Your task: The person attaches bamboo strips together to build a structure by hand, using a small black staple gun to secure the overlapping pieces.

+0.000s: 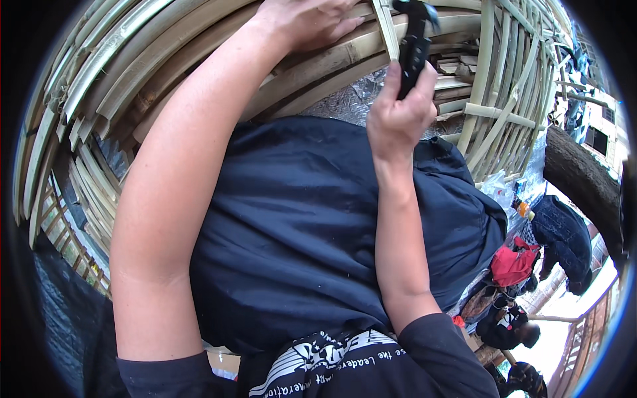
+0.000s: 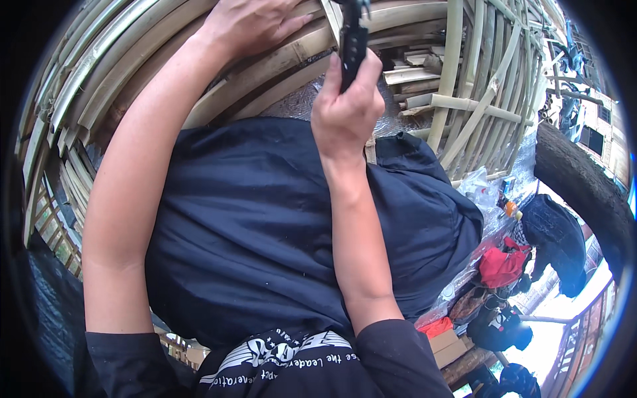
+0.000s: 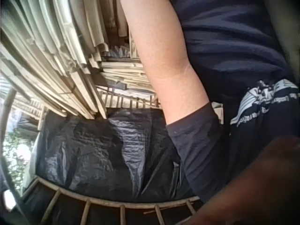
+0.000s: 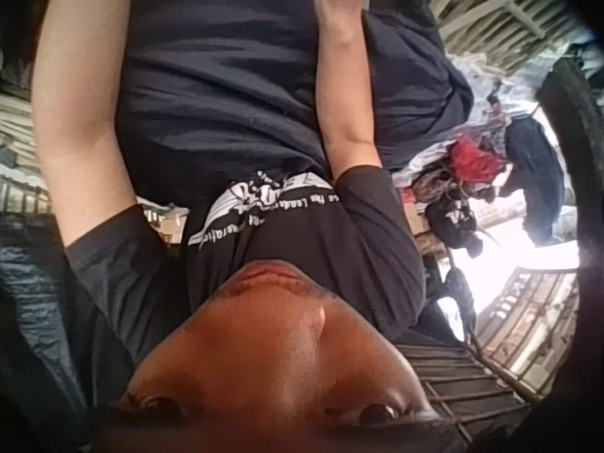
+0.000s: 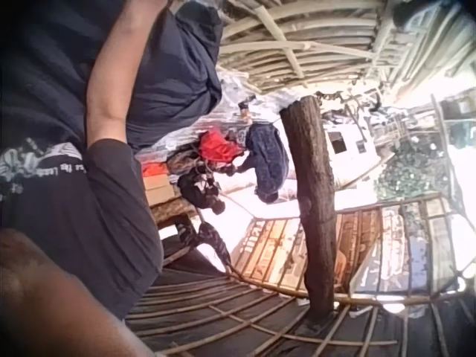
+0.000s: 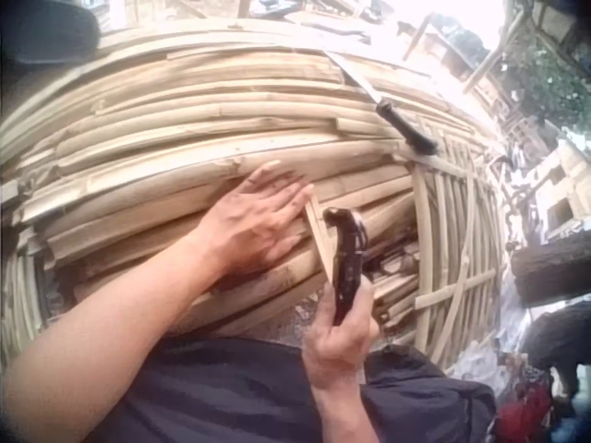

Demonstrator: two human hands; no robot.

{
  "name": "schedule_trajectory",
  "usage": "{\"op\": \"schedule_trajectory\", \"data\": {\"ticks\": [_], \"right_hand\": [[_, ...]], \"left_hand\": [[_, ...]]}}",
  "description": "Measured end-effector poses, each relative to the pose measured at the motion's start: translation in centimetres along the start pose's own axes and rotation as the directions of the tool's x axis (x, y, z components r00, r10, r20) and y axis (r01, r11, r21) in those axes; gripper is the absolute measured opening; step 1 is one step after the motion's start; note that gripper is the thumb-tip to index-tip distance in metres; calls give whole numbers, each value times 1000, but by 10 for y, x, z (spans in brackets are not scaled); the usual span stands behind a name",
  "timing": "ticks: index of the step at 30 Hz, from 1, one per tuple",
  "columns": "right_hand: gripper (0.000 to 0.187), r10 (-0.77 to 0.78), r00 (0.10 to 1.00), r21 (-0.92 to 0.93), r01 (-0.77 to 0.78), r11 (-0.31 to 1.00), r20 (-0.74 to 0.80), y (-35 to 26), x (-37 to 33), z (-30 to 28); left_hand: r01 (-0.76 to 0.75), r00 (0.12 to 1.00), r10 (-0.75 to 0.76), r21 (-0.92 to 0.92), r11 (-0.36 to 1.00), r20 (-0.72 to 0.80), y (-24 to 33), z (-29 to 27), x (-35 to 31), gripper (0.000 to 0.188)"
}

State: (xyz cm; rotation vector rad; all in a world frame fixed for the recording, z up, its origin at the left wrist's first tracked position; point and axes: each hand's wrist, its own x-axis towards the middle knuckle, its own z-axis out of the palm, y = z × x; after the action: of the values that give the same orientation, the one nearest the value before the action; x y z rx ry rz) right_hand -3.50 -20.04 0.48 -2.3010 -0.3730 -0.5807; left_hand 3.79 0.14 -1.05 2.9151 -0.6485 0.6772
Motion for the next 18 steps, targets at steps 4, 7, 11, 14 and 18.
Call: {"op": "schedule_trajectory", "data": {"ticks": [4,7,11,14,18], "right_hand": [[21,110,988,157,-93,983,-109,0,-5,7],[20,81,993,71,-76,995,-81,-4,1,-2],[24,66,976,-190,-26,981,210,4,15,-7],[24,-54,998,-35,55,998,26,1,6,1],[30,-54,994,-99,64,993,98,4,6,-3]], "left_hand": [[-8,999,7,29,1000,37,3,-3,3,64],[-7,1000,7,65,998,5,-1,-4,1,65],[3,1000,-3,-18,1000,-12,-1,-4,1,65],[3,1000,-3,27,1000,10,-3,-6,3,65],[11,999,-12,-20,1000,-34,-1,-3,-3,65]]}}
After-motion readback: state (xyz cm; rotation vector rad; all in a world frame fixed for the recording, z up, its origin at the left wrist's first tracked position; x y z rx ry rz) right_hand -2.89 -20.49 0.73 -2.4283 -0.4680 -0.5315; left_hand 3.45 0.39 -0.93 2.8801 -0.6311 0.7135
